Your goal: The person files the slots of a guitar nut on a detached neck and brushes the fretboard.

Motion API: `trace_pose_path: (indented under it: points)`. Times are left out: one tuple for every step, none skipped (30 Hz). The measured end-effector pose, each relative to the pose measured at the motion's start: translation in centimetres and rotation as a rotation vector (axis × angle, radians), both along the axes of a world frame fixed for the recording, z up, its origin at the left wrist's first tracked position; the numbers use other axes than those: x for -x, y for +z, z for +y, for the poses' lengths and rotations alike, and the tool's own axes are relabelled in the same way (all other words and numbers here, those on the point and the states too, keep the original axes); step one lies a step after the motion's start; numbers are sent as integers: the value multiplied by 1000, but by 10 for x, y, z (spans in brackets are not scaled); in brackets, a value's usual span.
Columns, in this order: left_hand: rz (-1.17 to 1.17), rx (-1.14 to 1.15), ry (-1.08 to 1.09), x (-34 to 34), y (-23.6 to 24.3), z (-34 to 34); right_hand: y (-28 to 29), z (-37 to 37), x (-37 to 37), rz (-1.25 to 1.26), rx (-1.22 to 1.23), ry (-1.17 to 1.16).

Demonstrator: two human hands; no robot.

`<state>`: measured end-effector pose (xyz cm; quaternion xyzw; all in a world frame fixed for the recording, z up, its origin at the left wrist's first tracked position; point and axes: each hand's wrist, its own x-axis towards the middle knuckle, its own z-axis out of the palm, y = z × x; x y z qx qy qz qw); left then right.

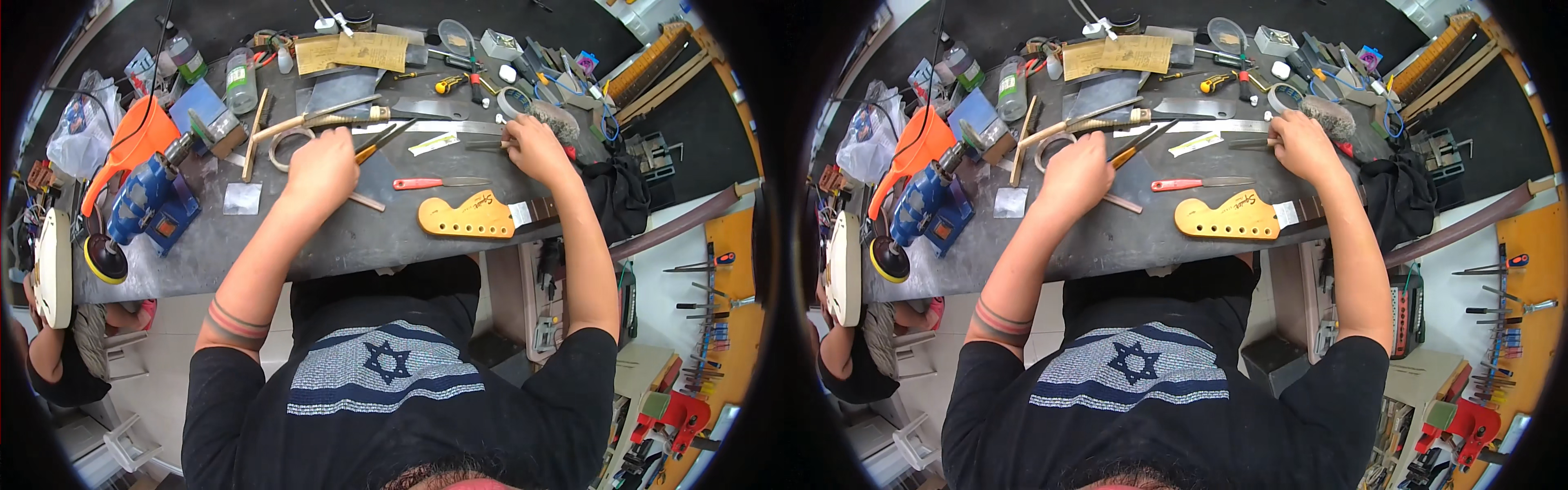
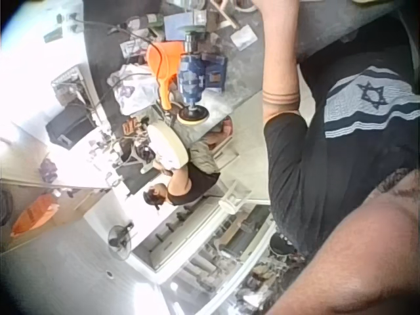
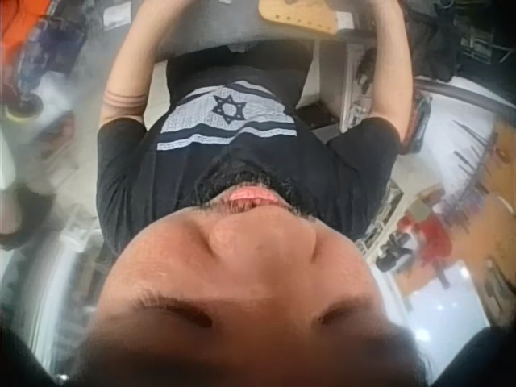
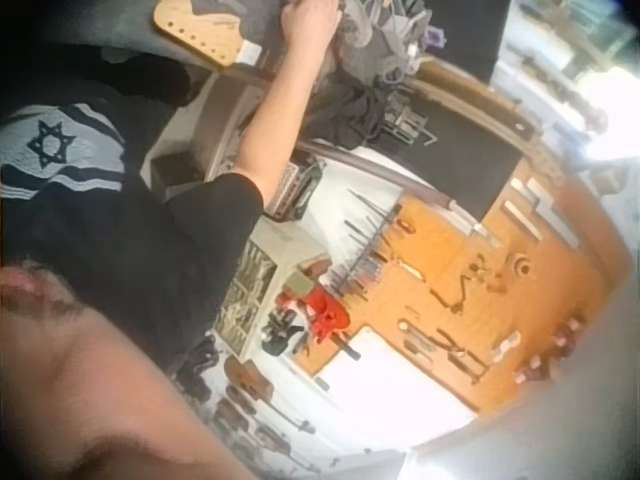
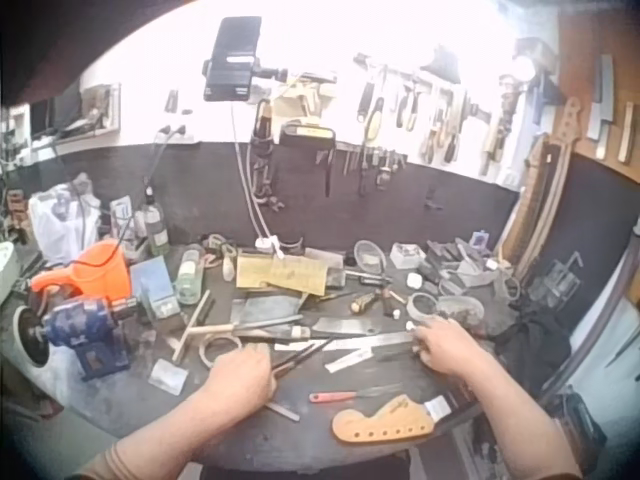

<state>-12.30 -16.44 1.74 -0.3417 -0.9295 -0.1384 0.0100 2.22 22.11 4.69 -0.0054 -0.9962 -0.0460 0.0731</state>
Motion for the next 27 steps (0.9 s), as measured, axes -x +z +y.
trace_pose_path:
  points:
    - [-10,13,-40,1,0,-6,3,-1,-5,10,61,-5]
    - [-20,25,-79,1,0,-10,7,-3,-11,21,122,-9]
    - [16,-3,-114,-3,0,-14,12,-4,-20,18,128,-12]
    - [18,5,-112,-4,-2,-17,18,-4,-27,31,230,-66]
    - [44,1,-144,-3,-6,-20,22,-5,-35,43,331,-120]
    - [70,-1,-178,-3,-7,-23,22,-5,-46,45,342,-120]
    - [70,9,-181,-2,-8,-28,22,-5,-59,133,479,-139]
    - [122,-7,-183,-1,-7,-33,21,-5,-72,221,616,-158]
    - [176,-26,-186,0,-5,-39,24,-7,-86,224,623,-161]
    - [178,-17,-188,3,-3,-45,27,-10,-100,218,779,-265]
    - [109,-49,-168,6,0,-52,25,-11,-114,209,936,-369]
    - [43,-86,-153,7,6,-55,22,-9,-131,215,940,-373]
    - [48,-124,-149,8,14,-57,17,-7,-148,226,1036,-414]
    - [55,-116,-157,7,22,-55,13,-8,-161,236,1132,-455]
    - [5,-187,-116,8,30,-52,9,-14,-172,246,1138,-460]
    - [-52,-260,-74,6,39,-48,8,-21,-182,314,1255,-456]
    - [-171,-305,-75,0,51,-35,7,-27,-188,384,1370,-452]
    - [-172,-302,-80,-4,46,-22,5,-31,-191,386,1372,-456]
    - [-103,-365,-204,-4,38,-7,4,-35,-192,428,1403,-460]
    - [-33,-426,-329,-4,31,6,4,-40,-193,470,1433,-463]
    - [-35,-349,-365,-3,26,19,5,-45,-195,477,1430,-463]
    - [-36,-271,-401,-2,24,28,5,-50,-198,488,1421,-460]
    - [51,-101,-410,-1,27,29,5,-55,-202,499,1413,-455]
    - [51,-101,-419,3,26,30,5,-61,-209,505,1412,-462]
    - [25,51,-388,9,24,28,7,-67,-217,503,1425,-496]
    - [0,204,-353,13,23,27,6,-72,-224,499,1439,-529]
    - [-3,227,-372,15,22,29,0,-73,-234,507,1440,-534]
